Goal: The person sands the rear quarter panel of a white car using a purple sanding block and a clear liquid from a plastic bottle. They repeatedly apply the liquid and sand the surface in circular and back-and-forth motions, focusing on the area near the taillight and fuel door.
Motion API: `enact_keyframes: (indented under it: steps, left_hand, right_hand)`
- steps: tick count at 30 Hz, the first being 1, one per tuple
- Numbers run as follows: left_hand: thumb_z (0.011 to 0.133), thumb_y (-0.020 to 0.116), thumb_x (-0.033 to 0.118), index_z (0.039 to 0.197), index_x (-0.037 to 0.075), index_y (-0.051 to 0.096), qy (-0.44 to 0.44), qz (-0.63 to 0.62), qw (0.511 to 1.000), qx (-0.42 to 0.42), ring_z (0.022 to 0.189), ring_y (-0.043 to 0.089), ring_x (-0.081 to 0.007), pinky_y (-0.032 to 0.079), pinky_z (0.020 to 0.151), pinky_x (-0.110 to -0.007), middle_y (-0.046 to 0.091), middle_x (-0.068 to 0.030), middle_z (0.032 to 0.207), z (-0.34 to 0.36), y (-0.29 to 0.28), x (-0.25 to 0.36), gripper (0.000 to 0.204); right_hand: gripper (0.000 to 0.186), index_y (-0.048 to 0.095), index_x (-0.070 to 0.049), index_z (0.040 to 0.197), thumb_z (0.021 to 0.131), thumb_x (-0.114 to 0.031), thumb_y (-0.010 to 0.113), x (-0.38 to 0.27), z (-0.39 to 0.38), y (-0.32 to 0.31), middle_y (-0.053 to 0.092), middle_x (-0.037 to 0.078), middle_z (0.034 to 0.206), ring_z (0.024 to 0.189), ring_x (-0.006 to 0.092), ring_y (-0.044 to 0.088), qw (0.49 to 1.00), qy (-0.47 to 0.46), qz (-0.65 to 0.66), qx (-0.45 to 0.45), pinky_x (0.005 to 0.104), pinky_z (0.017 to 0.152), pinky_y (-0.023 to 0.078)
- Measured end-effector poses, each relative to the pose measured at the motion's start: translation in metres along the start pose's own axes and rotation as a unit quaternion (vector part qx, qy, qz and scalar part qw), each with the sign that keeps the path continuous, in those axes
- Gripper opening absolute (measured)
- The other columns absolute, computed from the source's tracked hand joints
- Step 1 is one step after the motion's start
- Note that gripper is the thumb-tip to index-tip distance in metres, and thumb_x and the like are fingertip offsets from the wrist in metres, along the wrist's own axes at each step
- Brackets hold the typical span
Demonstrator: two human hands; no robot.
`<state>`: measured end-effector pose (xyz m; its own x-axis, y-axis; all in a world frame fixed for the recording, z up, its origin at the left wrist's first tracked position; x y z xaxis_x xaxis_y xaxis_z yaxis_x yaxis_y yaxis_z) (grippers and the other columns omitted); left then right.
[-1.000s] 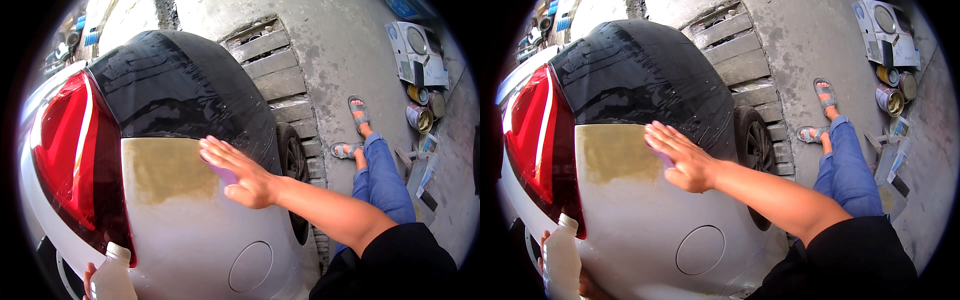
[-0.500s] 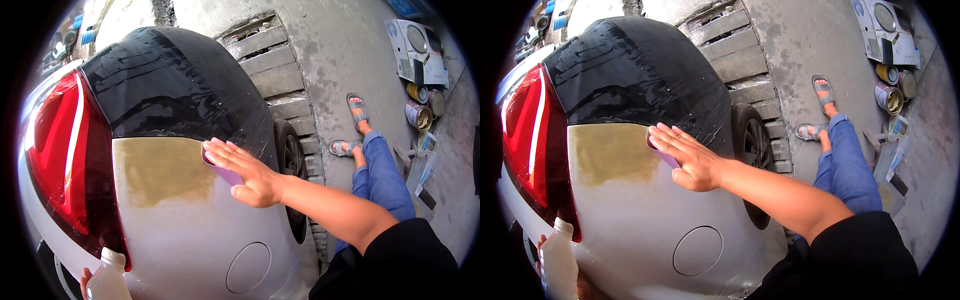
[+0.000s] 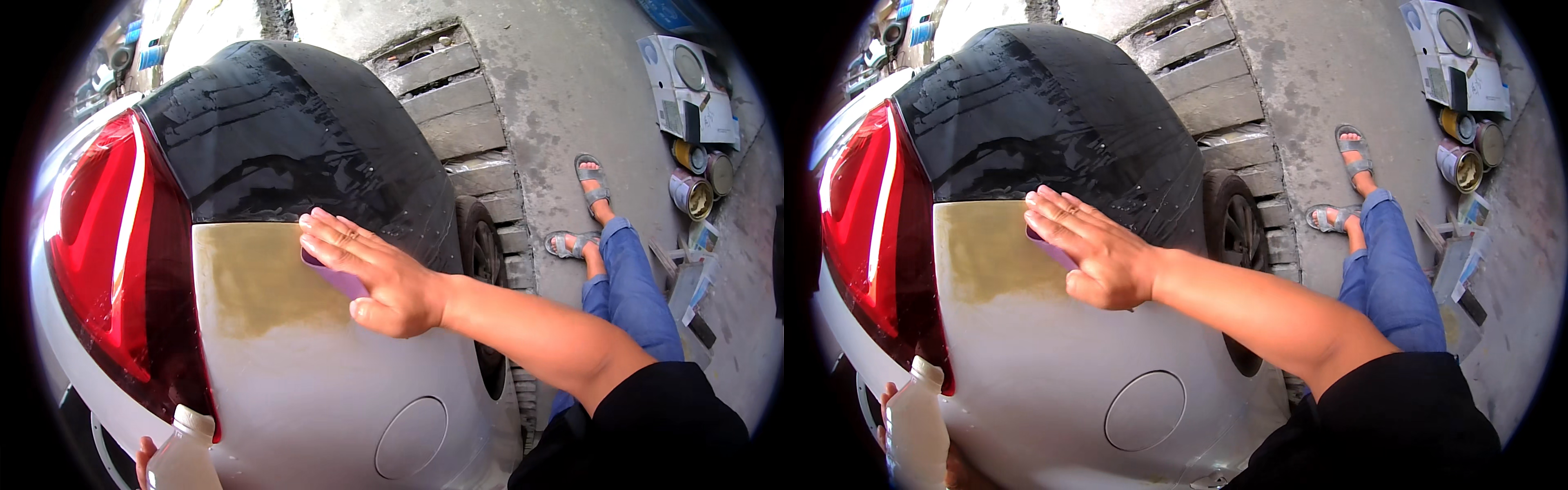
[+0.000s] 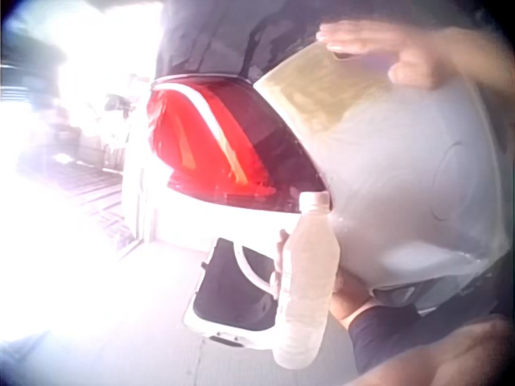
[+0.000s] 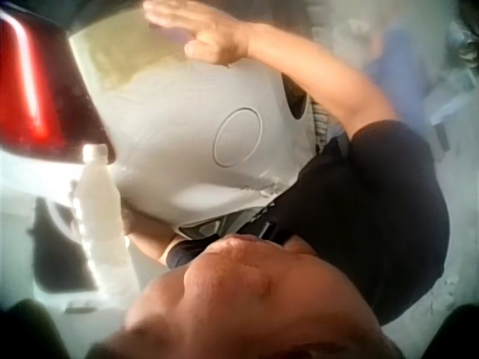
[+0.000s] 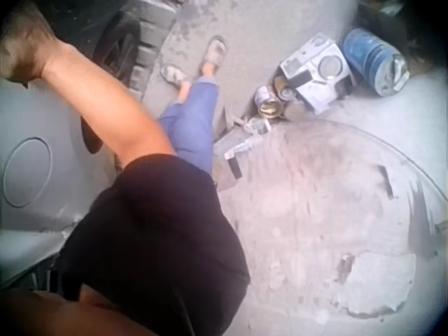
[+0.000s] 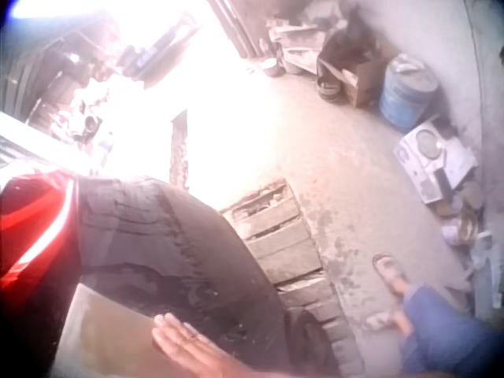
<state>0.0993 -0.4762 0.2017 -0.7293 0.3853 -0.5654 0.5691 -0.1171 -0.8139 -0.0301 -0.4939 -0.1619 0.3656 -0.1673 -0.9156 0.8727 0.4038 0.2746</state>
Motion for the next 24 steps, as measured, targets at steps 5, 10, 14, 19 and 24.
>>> enact_keyframes:
  steps: [5, 10, 14, 19, 24]
  left_hand:
    - [0.103, 0.051, 0.026, 0.134, -0.007, 0.048, 0.007, 0.038, 0.999, -0.028, 0.128, 0.056, -0.0337, 0.046, 0.108, -0.043, 0.053, -0.0250, 0.141, 0.001, 0.002, 0.000, 0.045]
    - [0.103, 0.052, 0.023, 0.132, -0.007, 0.051, -0.130, -0.179, 0.975, 0.014, 0.127, 0.057, -0.0326, 0.044, 0.110, -0.042, 0.052, -0.0242, 0.143, -0.013, 0.001, -0.018, 0.042]
    - [0.100, 0.058, 0.033, 0.117, -0.001, 0.059, 0.043, 0.132, 0.988, 0.062, 0.100, 0.063, -0.0242, 0.049, 0.088, -0.035, 0.061, -0.0117, 0.114, 0.023, -0.006, 0.046, 0.038]
    - [0.098, 0.064, 0.042, 0.098, 0.004, 0.066, 0.236, 0.424, 0.868, 0.103, 0.071, 0.068, -0.0150, 0.054, 0.065, -0.027, 0.069, -0.0001, 0.085, 0.047, 0.006, 0.094, 0.038]
    - [0.099, 0.064, 0.039, 0.094, 0.005, 0.065, 0.241, 0.420, 0.866, 0.127, 0.070, 0.068, -0.0136, 0.053, 0.064, -0.026, 0.069, -0.0008, 0.085, 0.054, 0.001, 0.114, 0.035]
  right_hand:
    - [0.087, 0.024, -0.002, 0.157, 0.073, -0.008, 0.049, 0.013, -0.027, -0.004, 0.023, 0.021, 0.163, 0.154, 0.0382, 0.014, 1.000, 0.015, 0.003, -0.009, 0.0488, 0.125, 0.012]
    - [0.086, 0.028, 0.003, 0.154, 0.072, -0.008, 0.048, -0.001, 0.002, 0.001, 0.023, 0.023, 0.163, 0.154, 0.0376, 0.014, 0.999, -0.022, 0.028, 0.011, 0.0478, 0.125, 0.012]
    - [0.088, 0.028, 0.002, 0.155, 0.070, -0.009, 0.048, 0.011, -0.014, -0.001, 0.022, 0.022, 0.164, 0.154, 0.0372, 0.013, 0.999, -0.031, 0.038, -0.012, 0.0478, 0.126, 0.012]
    - [0.090, 0.028, 0.000, 0.156, 0.069, -0.010, 0.049, -0.002, 0.002, 0.001, 0.021, 0.021, 0.164, 0.155, 0.0355, 0.012, 0.998, -0.037, 0.041, -0.002, 0.0474, 0.126, 0.010]
    - [0.090, 0.029, 0.001, 0.155, 0.069, -0.010, 0.050, 0.001, 0.007, 0.000, 0.022, 0.022, 0.164, 0.154, 0.0364, 0.013, 0.998, -0.036, 0.049, -0.027, 0.0482, 0.125, 0.011]
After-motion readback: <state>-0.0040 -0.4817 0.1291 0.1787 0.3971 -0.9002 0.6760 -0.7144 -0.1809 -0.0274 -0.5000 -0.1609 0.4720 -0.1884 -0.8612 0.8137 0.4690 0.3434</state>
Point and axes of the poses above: each hand's wrist, its own z-axis towards the middle knuckle, its own y-axis out of the palm, x = y × z, the point moved 10 cm from there along z, towards the middle knuckle
